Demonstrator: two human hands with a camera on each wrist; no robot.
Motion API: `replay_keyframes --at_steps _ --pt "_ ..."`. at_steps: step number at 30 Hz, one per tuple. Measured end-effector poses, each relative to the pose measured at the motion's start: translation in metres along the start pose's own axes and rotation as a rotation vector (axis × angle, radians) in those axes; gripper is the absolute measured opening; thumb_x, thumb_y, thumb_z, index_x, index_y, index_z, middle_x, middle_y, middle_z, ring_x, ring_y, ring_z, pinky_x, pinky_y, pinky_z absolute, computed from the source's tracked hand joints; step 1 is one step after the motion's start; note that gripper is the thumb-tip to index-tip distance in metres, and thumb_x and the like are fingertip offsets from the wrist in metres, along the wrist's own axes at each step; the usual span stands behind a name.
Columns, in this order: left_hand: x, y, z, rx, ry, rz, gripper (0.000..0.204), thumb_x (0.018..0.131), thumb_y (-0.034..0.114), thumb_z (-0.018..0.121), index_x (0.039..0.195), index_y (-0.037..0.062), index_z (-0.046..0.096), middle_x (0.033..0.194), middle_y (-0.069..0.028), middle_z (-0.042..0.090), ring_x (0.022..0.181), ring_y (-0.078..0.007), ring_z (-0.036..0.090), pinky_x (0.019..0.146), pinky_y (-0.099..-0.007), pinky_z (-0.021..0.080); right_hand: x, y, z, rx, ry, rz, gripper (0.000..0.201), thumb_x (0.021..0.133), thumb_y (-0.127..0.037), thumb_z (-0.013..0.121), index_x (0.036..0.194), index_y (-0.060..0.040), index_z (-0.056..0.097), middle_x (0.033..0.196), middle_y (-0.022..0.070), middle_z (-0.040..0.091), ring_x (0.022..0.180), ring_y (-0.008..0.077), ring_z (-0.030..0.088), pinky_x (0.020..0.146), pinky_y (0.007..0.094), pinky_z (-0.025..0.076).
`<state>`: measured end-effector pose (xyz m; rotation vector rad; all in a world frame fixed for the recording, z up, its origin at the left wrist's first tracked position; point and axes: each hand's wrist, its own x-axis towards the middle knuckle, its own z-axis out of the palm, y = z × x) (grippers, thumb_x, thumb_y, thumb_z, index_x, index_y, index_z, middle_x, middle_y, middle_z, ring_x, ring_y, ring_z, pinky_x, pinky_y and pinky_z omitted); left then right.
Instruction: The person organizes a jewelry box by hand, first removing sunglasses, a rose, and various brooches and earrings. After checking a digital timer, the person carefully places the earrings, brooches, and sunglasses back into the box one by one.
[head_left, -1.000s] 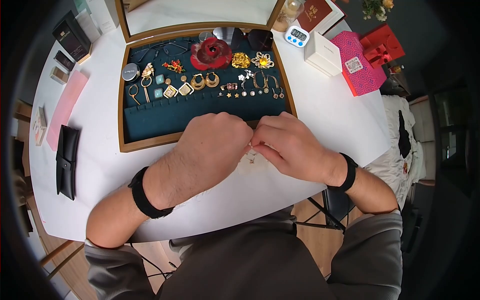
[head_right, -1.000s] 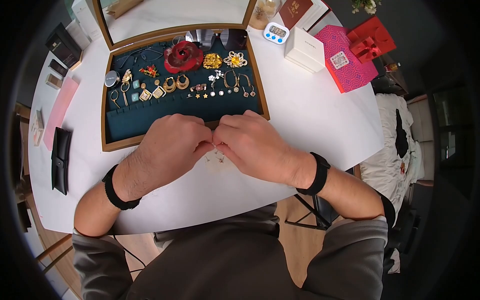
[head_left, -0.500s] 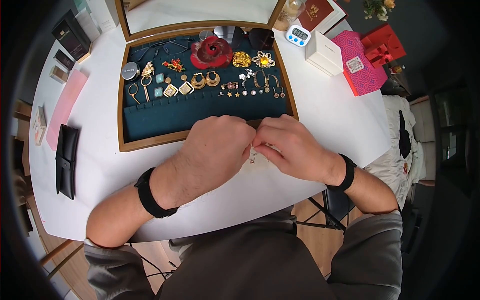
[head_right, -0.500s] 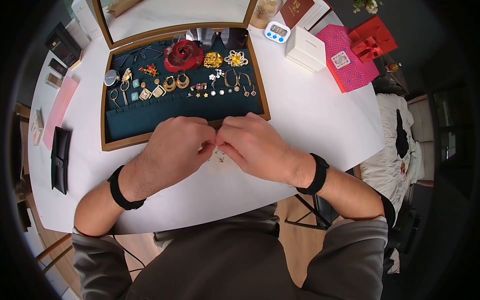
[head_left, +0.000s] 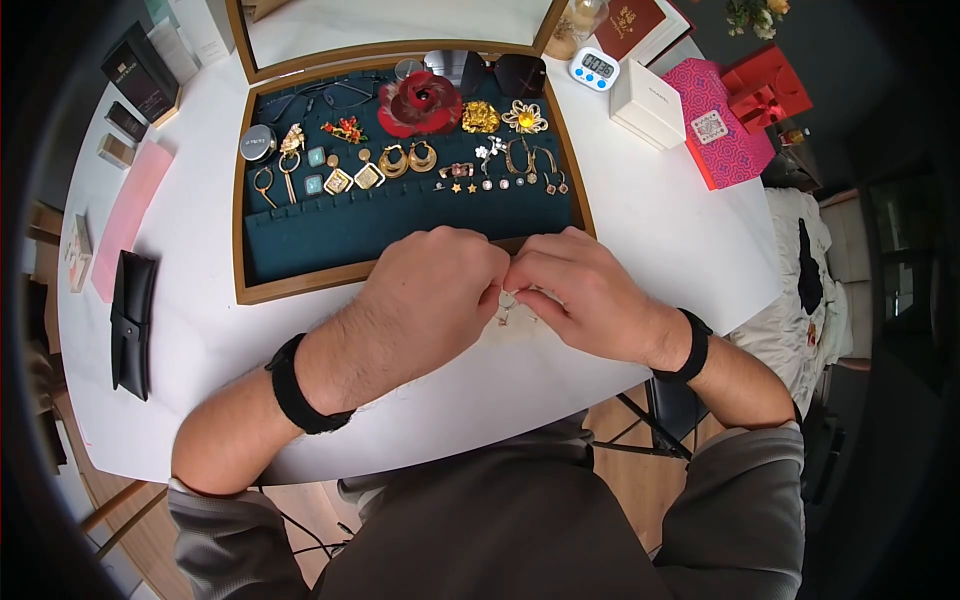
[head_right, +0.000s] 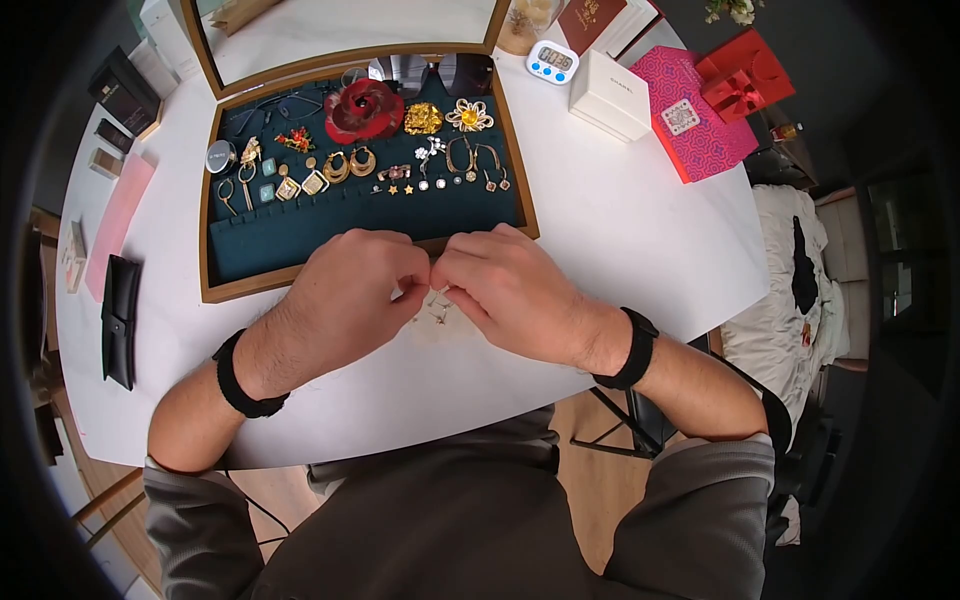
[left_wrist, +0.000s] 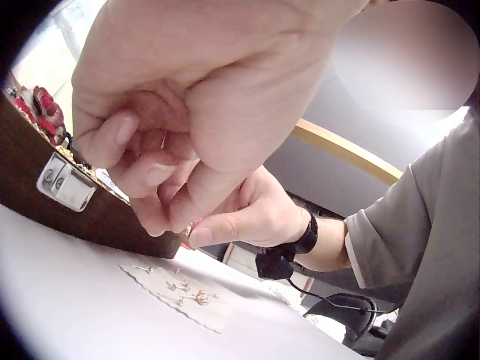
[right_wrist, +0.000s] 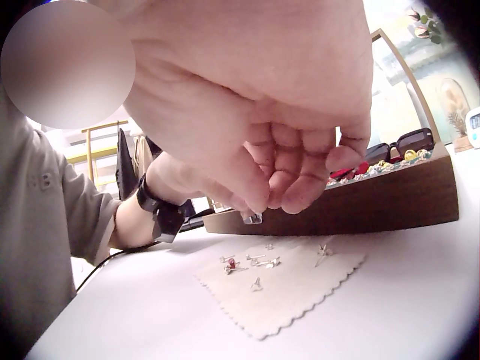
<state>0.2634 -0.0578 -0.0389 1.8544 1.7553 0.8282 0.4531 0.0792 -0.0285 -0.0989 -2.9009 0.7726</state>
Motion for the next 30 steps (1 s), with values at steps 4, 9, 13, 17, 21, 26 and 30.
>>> replay_keyframes --at_steps 4,9,13,17,21,26,30 --pt "0.000 0.000 0.002 0.029 -0.016 -0.008 0.001 0.088 0.001 0.074 0.087 0.0010 0.074 0.085 -0.0134 0.073 0.081 -0.0359 0.074 0.073 -0.0441 0.060 0.000 0.000 0.000 -0.007 -0.017 0.012 0.008 0.094 -0.003 0.073 0.099 -0.0065 0.067 0.094 0.0064 0.064 0.093 0.0281 0.065 0.081 0.0418 0.046" --pt "-0.002 0.001 0.002 0.002 -0.019 -0.006 0.001 0.087 0.000 0.074 0.088 0.0008 0.073 0.085 -0.0140 0.073 0.081 -0.0362 0.074 0.073 -0.0443 0.060 0.000 -0.001 0.001 0.010 -0.015 0.002 0.011 0.093 -0.005 0.076 0.098 -0.0072 0.067 0.094 0.0060 0.063 0.093 0.0280 0.065 0.080 0.0421 0.046" --pt "-0.001 0.002 0.000 -0.022 -0.043 -0.017 0.002 0.087 0.000 0.074 0.088 0.0004 0.073 0.086 -0.0146 0.074 0.080 -0.0365 0.074 0.073 -0.0440 0.060 0.001 -0.003 -0.001 0.013 -0.021 0.011 0.015 0.090 -0.006 0.079 0.097 -0.0081 0.067 0.093 0.0054 0.063 0.093 0.0273 0.065 0.081 0.0418 0.045" --pt "0.000 0.002 -0.001 -0.056 -0.056 -0.029 0.002 0.086 -0.001 0.075 0.087 0.0001 0.073 0.086 -0.0145 0.075 0.080 -0.0362 0.075 0.073 -0.0435 0.060 0.000 -0.003 -0.004 -0.004 -0.032 0.015 0.014 0.090 -0.007 0.080 0.097 -0.0083 0.067 0.093 0.0050 0.064 0.093 0.0266 0.065 0.081 0.0414 0.045" --pt "0.001 0.001 -0.001 -0.069 -0.066 -0.042 0.003 0.086 0.001 0.078 0.087 0.0010 0.075 0.085 -0.0139 0.075 0.079 -0.0349 0.075 0.073 -0.0428 0.060 -0.001 -0.004 -0.005 0.021 -0.002 -0.004 0.014 0.091 -0.008 0.080 0.097 -0.0085 0.068 0.093 0.0050 0.064 0.092 0.0263 0.065 0.080 0.0409 0.045" --pt "0.003 -0.001 -0.004 -0.066 -0.018 -0.006 0.004 0.086 0.004 0.081 0.088 0.0027 0.077 0.085 -0.0130 0.075 0.077 -0.0332 0.074 0.070 -0.0409 0.059 0.003 -0.007 -0.008 0.032 0.047 -0.015 0.014 0.091 -0.008 0.081 0.096 -0.0080 0.068 0.092 0.0050 0.065 0.090 0.0264 0.065 0.079 0.0405 0.045" --pt "0.004 -0.002 -0.011 -0.125 0.071 0.021 0.006 0.086 0.004 0.082 0.091 0.0024 0.079 0.084 -0.0113 0.076 0.071 -0.0295 0.071 0.066 -0.0369 0.056 0.007 -0.010 -0.017 0.068 0.111 -0.003 0.015 0.090 -0.005 0.082 0.098 -0.0073 0.070 0.092 0.0048 0.067 0.087 0.0273 0.066 0.078 0.0398 0.046"
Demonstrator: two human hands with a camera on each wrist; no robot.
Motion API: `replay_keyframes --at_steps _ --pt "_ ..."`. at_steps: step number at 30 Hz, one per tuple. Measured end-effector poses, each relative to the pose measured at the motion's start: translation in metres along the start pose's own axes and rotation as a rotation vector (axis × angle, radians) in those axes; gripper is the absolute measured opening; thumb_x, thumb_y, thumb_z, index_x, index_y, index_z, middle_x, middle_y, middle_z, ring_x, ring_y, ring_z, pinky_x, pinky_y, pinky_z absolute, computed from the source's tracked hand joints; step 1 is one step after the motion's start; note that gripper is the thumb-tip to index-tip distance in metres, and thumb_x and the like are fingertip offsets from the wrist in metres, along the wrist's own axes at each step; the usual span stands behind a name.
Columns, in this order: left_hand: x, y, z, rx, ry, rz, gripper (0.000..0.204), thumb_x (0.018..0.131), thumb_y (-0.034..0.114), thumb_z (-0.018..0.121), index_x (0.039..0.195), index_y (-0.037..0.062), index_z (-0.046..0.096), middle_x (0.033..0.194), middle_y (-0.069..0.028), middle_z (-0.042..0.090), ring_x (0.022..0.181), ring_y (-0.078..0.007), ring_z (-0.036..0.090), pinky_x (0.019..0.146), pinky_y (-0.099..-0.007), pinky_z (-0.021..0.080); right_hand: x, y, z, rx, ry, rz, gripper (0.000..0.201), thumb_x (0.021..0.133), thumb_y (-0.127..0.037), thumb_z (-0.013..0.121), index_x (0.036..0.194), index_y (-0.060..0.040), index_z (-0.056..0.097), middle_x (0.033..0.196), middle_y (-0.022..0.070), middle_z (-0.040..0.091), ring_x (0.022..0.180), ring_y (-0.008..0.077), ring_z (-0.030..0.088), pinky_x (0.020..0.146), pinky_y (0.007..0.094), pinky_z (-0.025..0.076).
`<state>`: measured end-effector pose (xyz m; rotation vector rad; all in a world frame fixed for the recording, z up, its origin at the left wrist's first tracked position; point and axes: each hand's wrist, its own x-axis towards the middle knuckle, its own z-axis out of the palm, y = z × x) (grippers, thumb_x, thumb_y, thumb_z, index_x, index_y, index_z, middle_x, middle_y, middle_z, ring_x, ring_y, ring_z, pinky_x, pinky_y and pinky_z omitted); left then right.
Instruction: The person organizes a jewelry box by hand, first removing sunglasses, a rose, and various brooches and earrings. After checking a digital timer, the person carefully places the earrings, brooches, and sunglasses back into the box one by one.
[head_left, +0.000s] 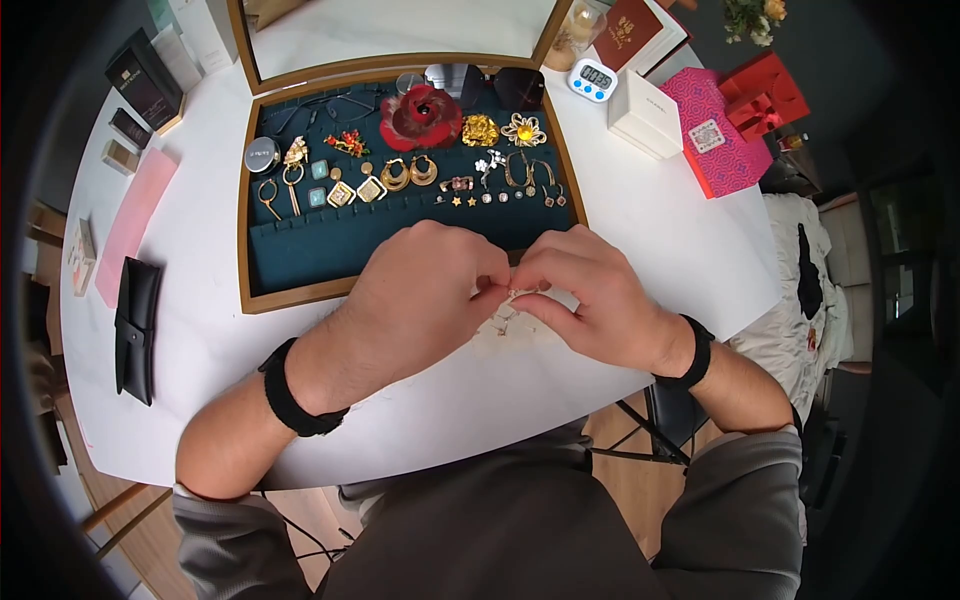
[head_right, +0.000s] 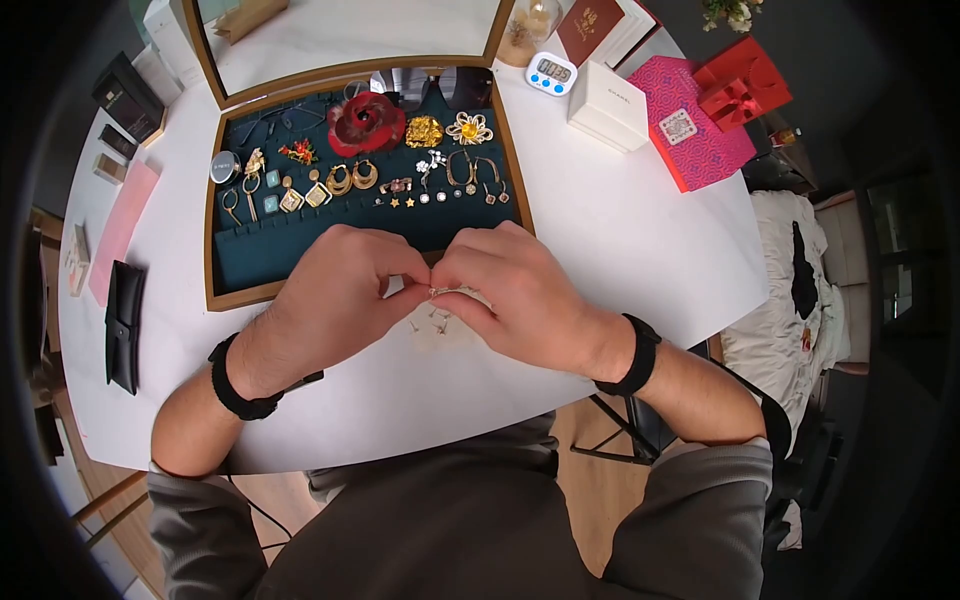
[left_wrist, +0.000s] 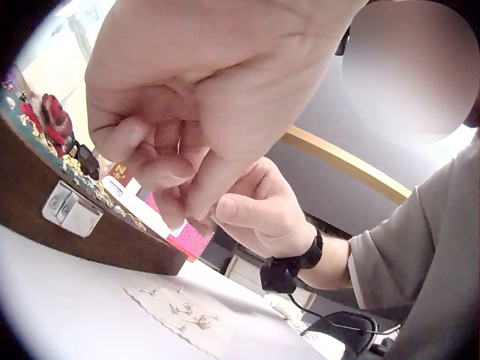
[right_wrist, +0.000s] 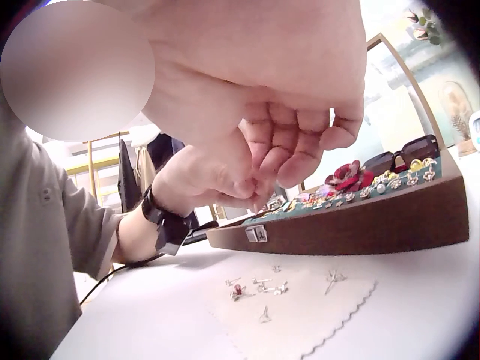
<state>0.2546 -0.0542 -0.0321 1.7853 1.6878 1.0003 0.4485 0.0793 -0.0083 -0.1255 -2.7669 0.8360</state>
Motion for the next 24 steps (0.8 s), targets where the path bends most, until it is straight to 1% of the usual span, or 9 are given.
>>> replay_keyframes --at_steps 2,4,7,17,19,20,22,23,24 --pt "0.001 0.001 -0.002 -0.020 0.022 0.003 0.007 0.087 0.004 0.083 0.093 0.0020 0.080 0.084 -0.0107 0.076 0.069 -0.0277 0.070 0.064 -0.0355 0.055 0.001 0.000 -0.002 -0.010 0.025 -0.008 0.016 0.090 -0.003 0.081 0.100 -0.0072 0.070 0.092 0.0048 0.067 0.086 0.0277 0.066 0.078 0.0394 0.047" --pt "0.002 0.003 -0.004 -0.048 0.082 0.005 0.010 0.088 0.004 0.084 0.097 0.0009 0.081 0.083 -0.0102 0.075 0.064 -0.0227 0.067 0.060 -0.0326 0.053 0.001 0.001 -0.004 0.013 0.056 0.025 0.016 0.090 -0.001 0.079 0.103 -0.0074 0.071 0.094 0.0052 0.068 0.086 0.0280 0.067 0.078 0.0385 0.047" --pt "0.003 0.006 -0.006 -0.075 0.092 0.007 0.010 0.089 0.003 0.084 0.098 0.0000 0.081 0.083 -0.0100 0.076 0.063 -0.0188 0.065 0.058 -0.0309 0.052 0.001 -0.002 -0.006 0.010 0.079 0.016 0.017 0.091 0.001 0.077 0.104 -0.0074 0.071 0.094 0.0059 0.068 0.086 0.0284 0.066 0.078 0.0383 0.048" --pt "0.002 0.009 -0.014 -0.077 0.122 0.035 0.008 0.089 0.000 0.083 0.096 -0.0004 0.080 0.081 -0.0088 0.074 0.065 -0.0160 0.066 0.059 -0.0286 0.051 -0.002 -0.005 -0.012 -0.039 0.114 0.031 0.014 0.091 0.002 0.075 0.102 -0.0060 0.070 0.092 0.0079 0.067 0.086 0.0312 0.066 0.076 0.0408 0.048" --pt "0.002 0.011 -0.026 0.014 0.088 -0.025 0.006 0.089 0.000 0.082 0.095 0.0000 0.080 0.079 -0.0101 0.072 0.067 -0.0189 0.069 0.061 -0.0305 0.053 -0.004 -0.002 -0.016 -0.171 0.018 0.060 0.013 0.090 0.002 0.077 0.101 -0.0035 0.072 0.097 0.0104 0.069 0.088 0.0318 0.067 0.078 0.0412 0.053" --pt "0.001 0.012 -0.029 0.014 0.088 -0.025 0.006 0.089 0.000 0.082 0.095 0.0000 0.080 0.079 -0.0101 0.072 0.067 -0.0189 0.069 0.061 -0.0305 0.053 -0.006 0.000 -0.015 -0.171 0.018 0.060 0.013 0.090 0.002 0.077 0.101 -0.0035 0.072 0.097 0.0104 0.069 0.088 0.0318 0.067 0.078 0.0412 0.053" --pt "-0.002 0.011 -0.034 0.163 -0.009 -0.041 0.003 0.088 0.001 0.079 0.091 0.0003 0.079 0.081 -0.0119 0.073 0.070 -0.0262 0.072 0.064 -0.0360 0.056 -0.014 0.008 -0.007 -0.225 -0.098 0.059 0.010 0.090 0.000 0.076 0.097 -0.0029 0.070 0.094 0.0121 0.066 0.088 0.0351 0.066 0.077 0.0448 0.053" --pt "-0.003 0.012 -0.033 0.163 -0.009 -0.043 0.003 0.088 0.001 0.079 0.091 0.0003 0.079 0.081 -0.0119 0.073 0.070 -0.0262 0.072 0.064 -0.0360 0.056 -0.017 0.010 -0.003 -0.224 -0.100 0.058 0.010 0.090 0.000 0.076 0.097 -0.0029 0.070 0.094 0.0121 0.066 0.088 0.0351 0.066 0.077 0.0448 0.053" --pt "-0.005 0.013 -0.031 0.212 -0.035 -0.027 0.002 0.088 0.001 0.078 0.090 0.0008 0.078 0.082 -0.0124 0.073 0.073 -0.0295 0.073 0.067 -0.0384 0.057 -0.020 0.012 0.001 -0.231 -0.127 0.045 0.009 0.091 -0.001 0.076 0.097 -0.0026 0.070 0.093 0.0123 0.065 0.088 0.0358 0.066 0.077 0.0457 0.053"
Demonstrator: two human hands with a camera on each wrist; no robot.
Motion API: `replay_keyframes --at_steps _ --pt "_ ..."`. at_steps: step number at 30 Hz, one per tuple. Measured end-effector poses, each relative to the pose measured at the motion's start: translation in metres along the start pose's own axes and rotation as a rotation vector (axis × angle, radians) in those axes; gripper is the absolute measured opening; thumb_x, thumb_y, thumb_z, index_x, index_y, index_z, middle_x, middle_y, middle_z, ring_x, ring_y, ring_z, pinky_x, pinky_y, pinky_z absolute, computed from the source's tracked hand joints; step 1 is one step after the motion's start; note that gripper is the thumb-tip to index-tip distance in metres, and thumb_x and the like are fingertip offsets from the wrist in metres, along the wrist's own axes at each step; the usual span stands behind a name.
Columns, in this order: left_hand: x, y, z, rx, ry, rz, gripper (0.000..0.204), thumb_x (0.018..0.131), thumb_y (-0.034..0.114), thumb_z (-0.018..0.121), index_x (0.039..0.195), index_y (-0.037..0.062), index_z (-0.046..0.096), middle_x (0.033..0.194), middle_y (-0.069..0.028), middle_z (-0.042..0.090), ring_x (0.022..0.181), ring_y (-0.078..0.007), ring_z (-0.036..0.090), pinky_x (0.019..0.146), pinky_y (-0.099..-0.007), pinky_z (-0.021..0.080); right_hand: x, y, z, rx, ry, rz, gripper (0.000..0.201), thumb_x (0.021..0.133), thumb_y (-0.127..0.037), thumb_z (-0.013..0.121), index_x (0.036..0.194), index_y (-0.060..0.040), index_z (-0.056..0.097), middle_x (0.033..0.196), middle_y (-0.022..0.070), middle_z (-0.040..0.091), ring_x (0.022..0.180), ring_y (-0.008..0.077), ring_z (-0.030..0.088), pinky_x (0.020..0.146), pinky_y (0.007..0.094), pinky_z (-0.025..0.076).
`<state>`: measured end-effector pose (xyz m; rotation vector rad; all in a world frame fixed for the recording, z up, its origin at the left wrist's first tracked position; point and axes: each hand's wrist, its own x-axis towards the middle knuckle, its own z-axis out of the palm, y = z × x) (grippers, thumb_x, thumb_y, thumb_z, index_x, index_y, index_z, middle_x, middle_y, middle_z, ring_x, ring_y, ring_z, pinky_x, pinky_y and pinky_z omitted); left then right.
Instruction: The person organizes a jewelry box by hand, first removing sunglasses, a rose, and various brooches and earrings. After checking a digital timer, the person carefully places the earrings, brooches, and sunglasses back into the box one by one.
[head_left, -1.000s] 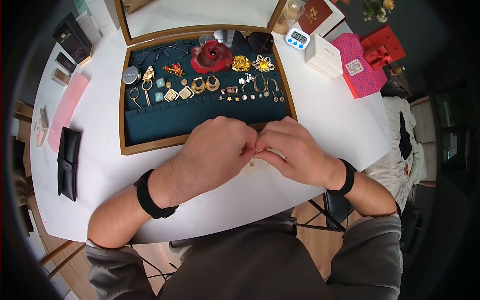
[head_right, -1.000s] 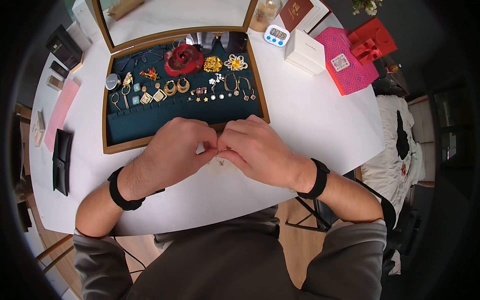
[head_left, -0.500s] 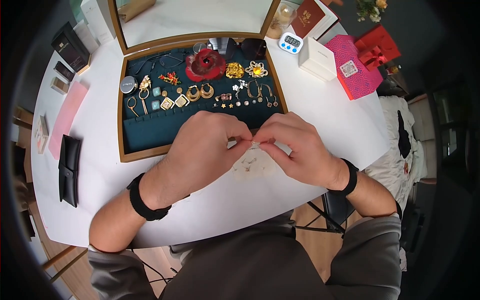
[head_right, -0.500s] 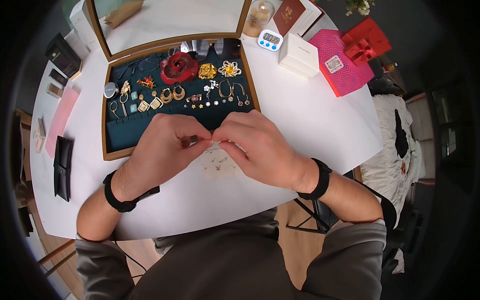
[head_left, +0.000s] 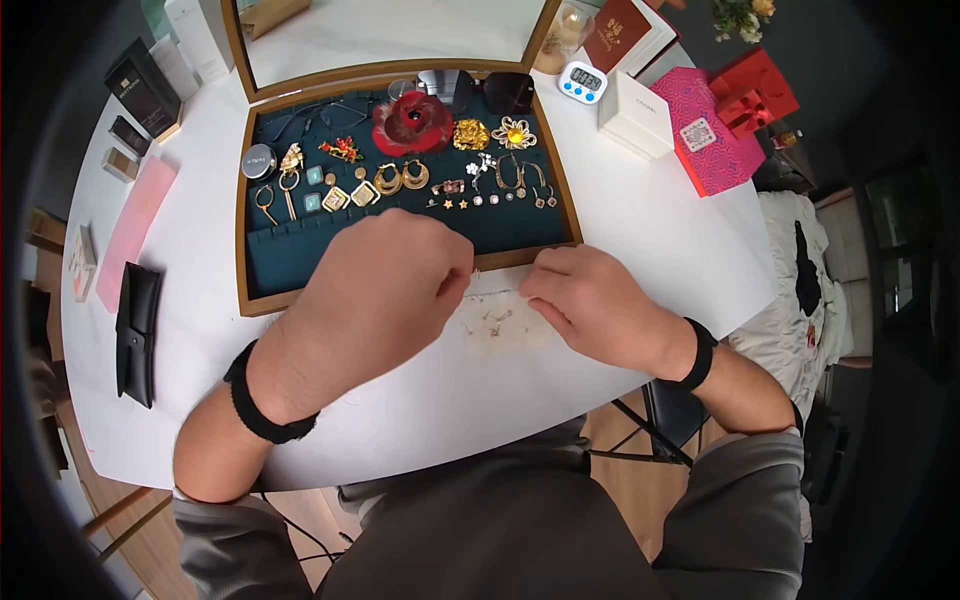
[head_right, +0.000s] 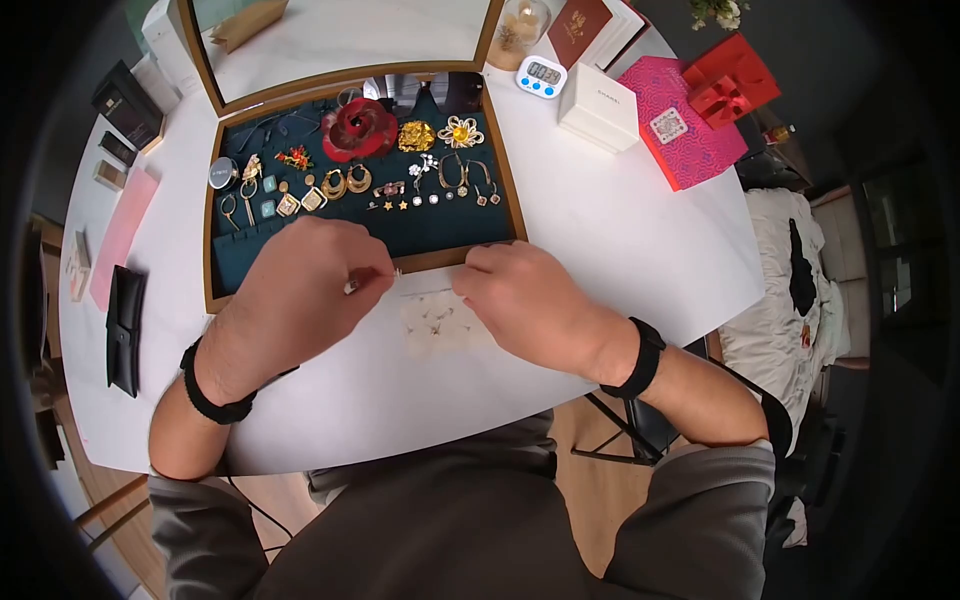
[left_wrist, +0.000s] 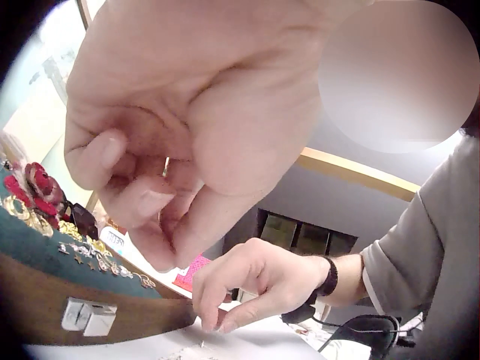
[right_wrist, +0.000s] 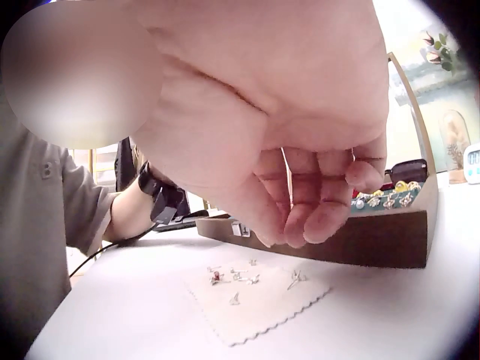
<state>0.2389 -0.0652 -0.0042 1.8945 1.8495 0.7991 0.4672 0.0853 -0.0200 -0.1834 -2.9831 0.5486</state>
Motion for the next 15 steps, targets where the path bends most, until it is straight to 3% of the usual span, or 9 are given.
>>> replay_keyframes --at_steps 1,7,15 --pt "-0.0013 0.0013 0.0018 0.050 -0.024 0.019 0.002 0.088 0.002 0.076 0.089 0.0013 0.077 0.084 -0.0130 0.074 0.077 -0.0328 0.074 0.070 -0.0408 0.059 -0.0012 0.0004 0.0027 -0.009 -0.025 -0.014 0.008 0.091 -0.001 0.075 0.096 -0.0024 0.070 0.092 0.0125 0.064 0.088 0.0365 0.066 0.077 0.0465 0.053" --pt "-0.0025 0.0039 0.0029 0.125 -0.123 -0.035 0.003 0.088 0.002 0.074 0.088 0.0029 0.077 0.085 -0.0126 0.074 0.082 -0.0339 0.075 0.072 -0.0422 0.060 0.0000 -0.0001 0.0048 -0.090 -0.098 -0.015 0.016 0.082 0.002 0.068 0.098 0.0011 0.070 0.096 0.0134 0.068 0.087 0.0346 0.071 0.079 0.0443 0.058" --pt "-0.0035 0.0030 -0.0005 0.136 -0.126 -0.032 0.003 0.088 0.002 0.073 0.087 0.0028 0.076 0.084 -0.0128 0.073 0.081 -0.0340 0.075 0.072 -0.0427 0.060 0.0009 0.0041 0.0046 -0.098 -0.033 0.028 0.015 0.082 0.003 0.069 0.096 -0.0006 0.071 0.095 0.0138 0.067 0.090 0.0357 0.072 0.078 0.0450 0.061"
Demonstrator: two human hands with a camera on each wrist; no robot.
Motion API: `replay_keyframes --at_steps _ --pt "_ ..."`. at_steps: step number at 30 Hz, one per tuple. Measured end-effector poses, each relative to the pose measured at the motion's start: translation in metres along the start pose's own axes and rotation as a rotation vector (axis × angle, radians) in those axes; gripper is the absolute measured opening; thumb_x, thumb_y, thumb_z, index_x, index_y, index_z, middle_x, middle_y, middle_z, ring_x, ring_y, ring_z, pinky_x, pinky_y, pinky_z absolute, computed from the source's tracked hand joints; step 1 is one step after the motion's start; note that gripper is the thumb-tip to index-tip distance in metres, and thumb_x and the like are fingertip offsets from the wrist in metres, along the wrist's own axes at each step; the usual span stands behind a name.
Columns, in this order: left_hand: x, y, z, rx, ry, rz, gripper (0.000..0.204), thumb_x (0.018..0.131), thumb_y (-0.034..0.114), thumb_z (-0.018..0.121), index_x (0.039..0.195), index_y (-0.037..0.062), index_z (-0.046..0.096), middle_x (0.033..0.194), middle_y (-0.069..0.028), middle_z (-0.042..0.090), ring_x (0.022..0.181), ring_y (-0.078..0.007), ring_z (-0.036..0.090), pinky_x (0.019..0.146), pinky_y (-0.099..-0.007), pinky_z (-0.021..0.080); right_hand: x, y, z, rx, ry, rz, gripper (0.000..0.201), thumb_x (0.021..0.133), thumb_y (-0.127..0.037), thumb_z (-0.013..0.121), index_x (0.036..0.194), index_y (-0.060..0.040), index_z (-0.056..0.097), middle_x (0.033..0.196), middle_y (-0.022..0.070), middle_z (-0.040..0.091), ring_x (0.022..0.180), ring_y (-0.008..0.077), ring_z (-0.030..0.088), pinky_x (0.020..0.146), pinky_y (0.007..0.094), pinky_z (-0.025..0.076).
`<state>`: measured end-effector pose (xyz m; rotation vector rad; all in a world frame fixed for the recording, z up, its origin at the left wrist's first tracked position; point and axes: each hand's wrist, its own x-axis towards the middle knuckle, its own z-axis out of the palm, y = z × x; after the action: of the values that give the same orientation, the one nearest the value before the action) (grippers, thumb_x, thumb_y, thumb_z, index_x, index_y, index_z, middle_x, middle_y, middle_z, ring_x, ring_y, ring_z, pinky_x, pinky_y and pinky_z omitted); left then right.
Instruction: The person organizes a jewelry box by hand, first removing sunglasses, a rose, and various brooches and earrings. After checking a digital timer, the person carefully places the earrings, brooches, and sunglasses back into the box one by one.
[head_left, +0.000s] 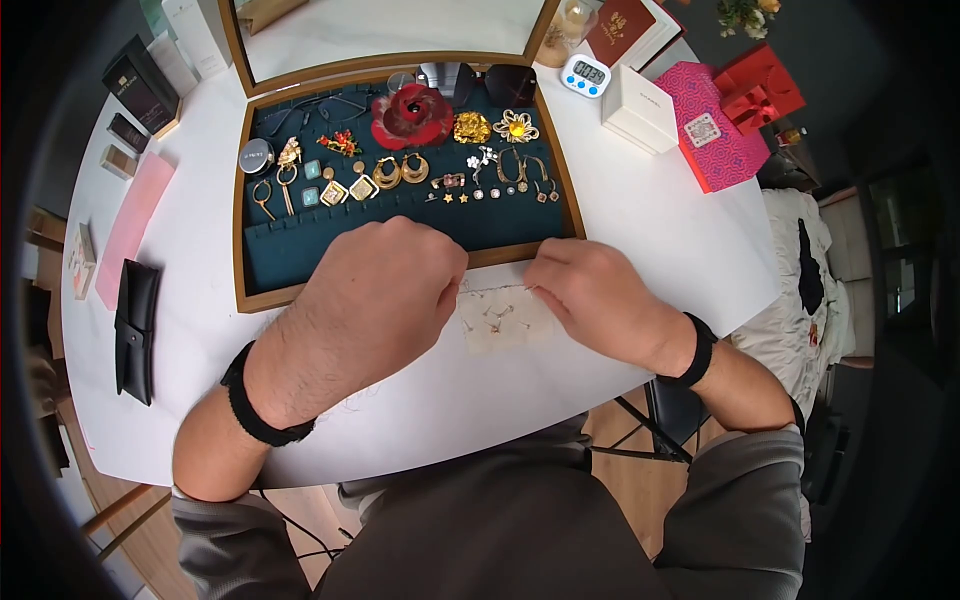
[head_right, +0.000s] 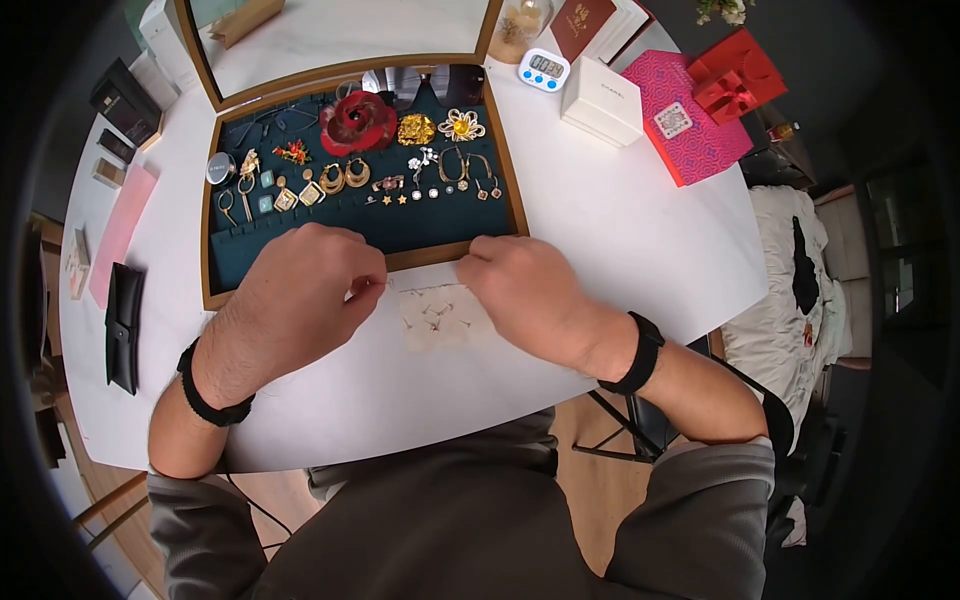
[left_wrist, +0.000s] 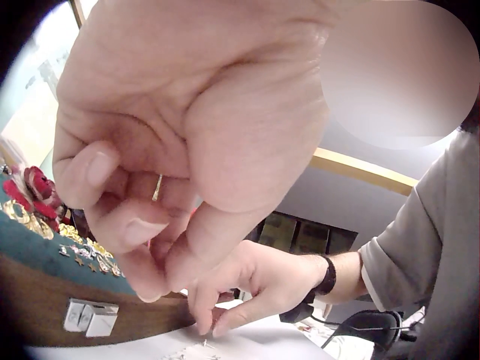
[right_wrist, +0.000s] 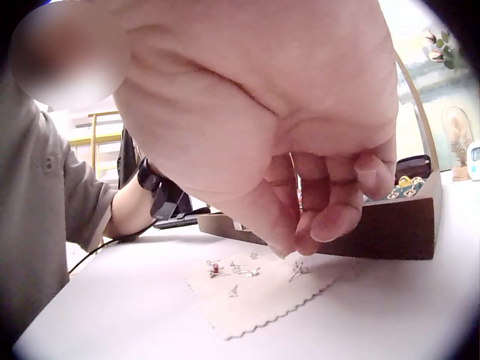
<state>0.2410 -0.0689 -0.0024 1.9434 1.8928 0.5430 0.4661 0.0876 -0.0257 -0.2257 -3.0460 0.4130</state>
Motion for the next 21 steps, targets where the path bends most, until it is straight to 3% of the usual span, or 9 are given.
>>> replay_keyframes --at_steps 4,10,21 --pt "0.001 0.002 0.000 0.019 -0.015 -0.018 0.004 0.089 0.002 0.073 0.086 0.0030 0.075 0.083 -0.0125 0.073 0.081 -0.0336 0.075 0.072 -0.0424 0.060 -0.002 0.004 -0.010 -0.046 -0.016 0.116 0.012 0.085 0.002 0.069 0.097 -0.0005 0.071 0.096 0.0140 0.068 0.090 0.0356 0.072 0.077 0.0452 0.061" --pt "0.001 0.001 0.003 0.025 -0.020 -0.001 0.005 0.089 0.002 0.072 0.086 0.0031 0.076 0.083 -0.0120 0.073 0.081 -0.0330 0.075 0.072 -0.0422 0.061 -0.004 0.004 -0.002 -0.003 -0.044 0.087 0.009 0.092 -0.003 0.075 0.101 -0.0033 0.073 0.096 0.0112 0.068 0.088 0.0348 0.071 0.075 0.0441 0.059" --pt "0.000 -0.001 0.005 0.009 -0.002 0.004 0.004 0.088 0.002 0.073 0.086 0.0032 0.076 0.083 -0.0123 0.073 0.080 -0.0337 0.075 0.072 -0.0427 0.061 -0.001 0.000 0.008 -0.067 -0.079 0.008 0.023 0.084 0.001 0.069 0.106 0.0010 0.073 0.096 0.0142 0.069 0.089 0.0342 0.074 0.075 0.0430 0.062"
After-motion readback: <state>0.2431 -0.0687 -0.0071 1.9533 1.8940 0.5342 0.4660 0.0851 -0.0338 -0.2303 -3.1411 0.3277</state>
